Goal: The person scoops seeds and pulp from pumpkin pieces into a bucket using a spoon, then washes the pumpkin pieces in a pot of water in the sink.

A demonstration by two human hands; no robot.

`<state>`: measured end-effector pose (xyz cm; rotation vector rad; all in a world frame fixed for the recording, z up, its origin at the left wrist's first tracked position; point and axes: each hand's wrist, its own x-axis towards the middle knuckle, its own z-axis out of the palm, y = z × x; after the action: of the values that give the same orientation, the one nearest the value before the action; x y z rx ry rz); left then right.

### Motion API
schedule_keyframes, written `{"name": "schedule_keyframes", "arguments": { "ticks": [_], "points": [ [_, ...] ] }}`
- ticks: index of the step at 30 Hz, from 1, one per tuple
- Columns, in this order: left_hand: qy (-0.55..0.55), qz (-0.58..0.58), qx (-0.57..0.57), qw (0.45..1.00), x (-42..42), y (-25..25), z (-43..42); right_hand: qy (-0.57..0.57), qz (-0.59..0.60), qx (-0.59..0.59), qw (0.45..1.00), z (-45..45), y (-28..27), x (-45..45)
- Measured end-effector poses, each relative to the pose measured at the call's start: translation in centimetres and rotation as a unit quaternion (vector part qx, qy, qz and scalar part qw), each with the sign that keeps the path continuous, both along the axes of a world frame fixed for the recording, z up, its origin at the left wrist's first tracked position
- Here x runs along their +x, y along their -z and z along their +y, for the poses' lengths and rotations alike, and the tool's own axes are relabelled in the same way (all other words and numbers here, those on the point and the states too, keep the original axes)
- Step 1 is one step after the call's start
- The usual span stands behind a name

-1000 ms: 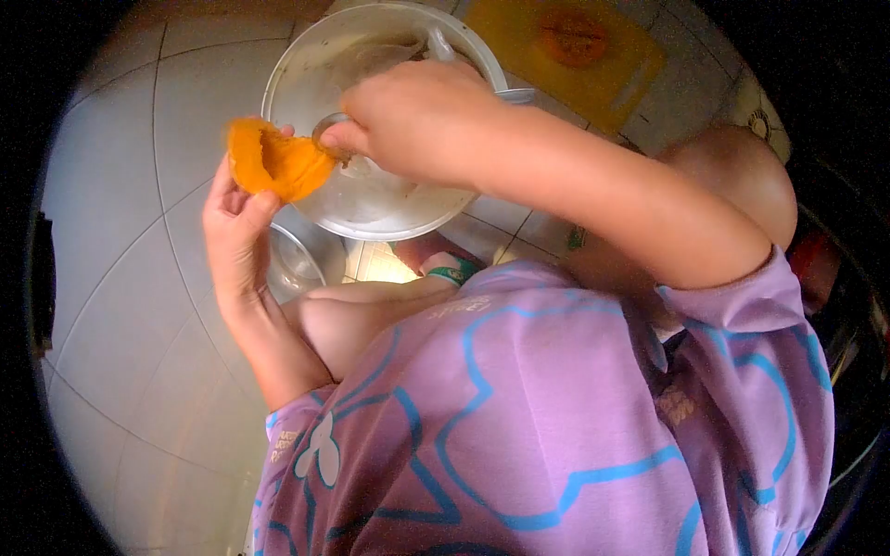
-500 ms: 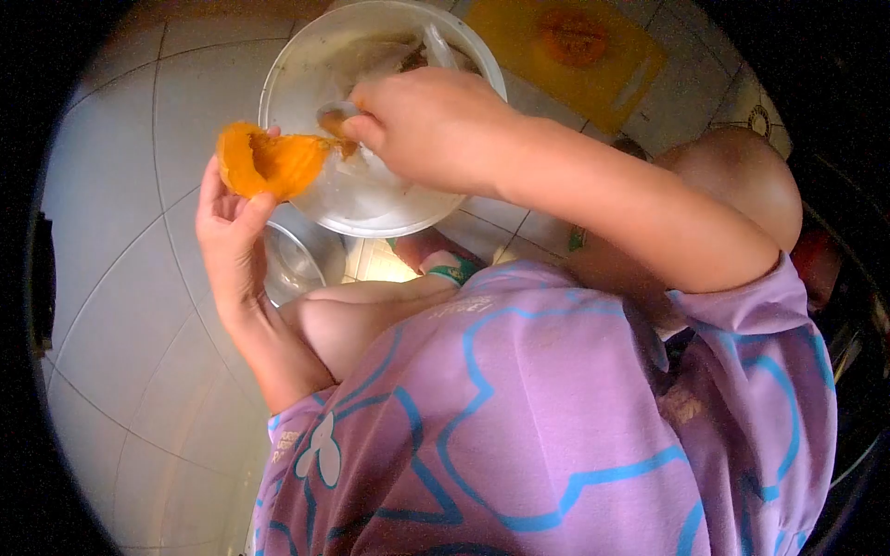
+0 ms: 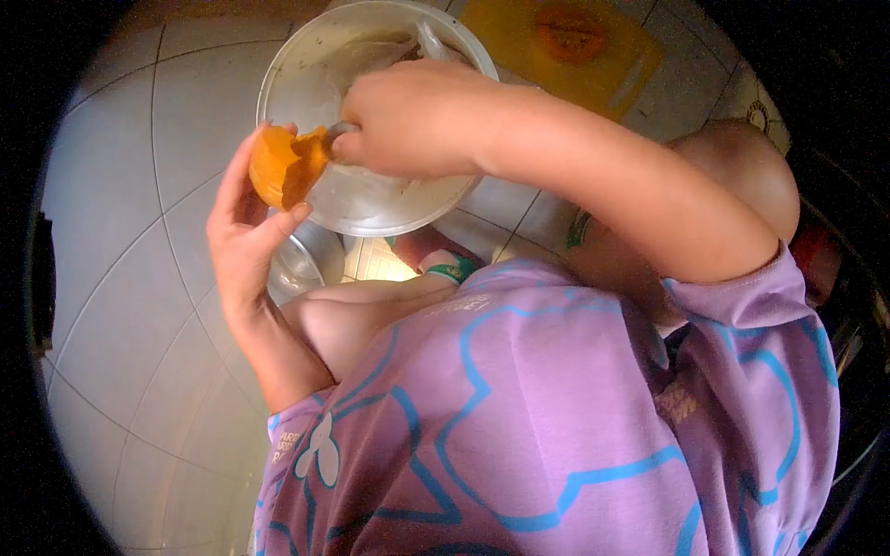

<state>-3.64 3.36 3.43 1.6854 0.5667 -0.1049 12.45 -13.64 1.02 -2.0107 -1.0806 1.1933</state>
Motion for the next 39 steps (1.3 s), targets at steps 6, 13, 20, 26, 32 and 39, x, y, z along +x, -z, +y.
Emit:
{"name": "schedule_keyframes", "arguments": {
  "ticks": [6, 13, 20, 26, 32, 39],
  "points": [
    [0.012, -0.017, -0.009, 1.0, 0.2, 0.2, 0.0, -0.02, 0.093, 0.052, 0.994, 0.0, 1.1, -0.2],
    [-0.04, -0.024, -0.019, 0.999, 0.2, -0.2, 0.2, 0.005, 0.019, 0.031, 0.999, -0.4, 0.3, 0.0],
    [-0.08, -0.053, -0.036, 0.995, 0.4, 0.5, 0.7, 0.021, -0.019, 0.062, 0.998, -0.7, 1.8, -0.3],
    [-0.123, -0.024, -0.072, 0.99, -0.1, 0.4, 1.7, 0.077, 0.023, 0.067, 0.995, -0.8, 1.9, -1.0],
    [-0.133, -0.028, -0.131, 0.982, -0.5, 0.6, 2.5, 0.093, 0.032, 0.096, 0.99, -1.2, 3.5, -1.4],
    [-0.15, -0.091, -0.265, 0.948, -0.5, 0.6, 3.3, 0.083, -0.001, 0.042, 0.996, -1.4, 2.1, -0.5]
  ]
}}
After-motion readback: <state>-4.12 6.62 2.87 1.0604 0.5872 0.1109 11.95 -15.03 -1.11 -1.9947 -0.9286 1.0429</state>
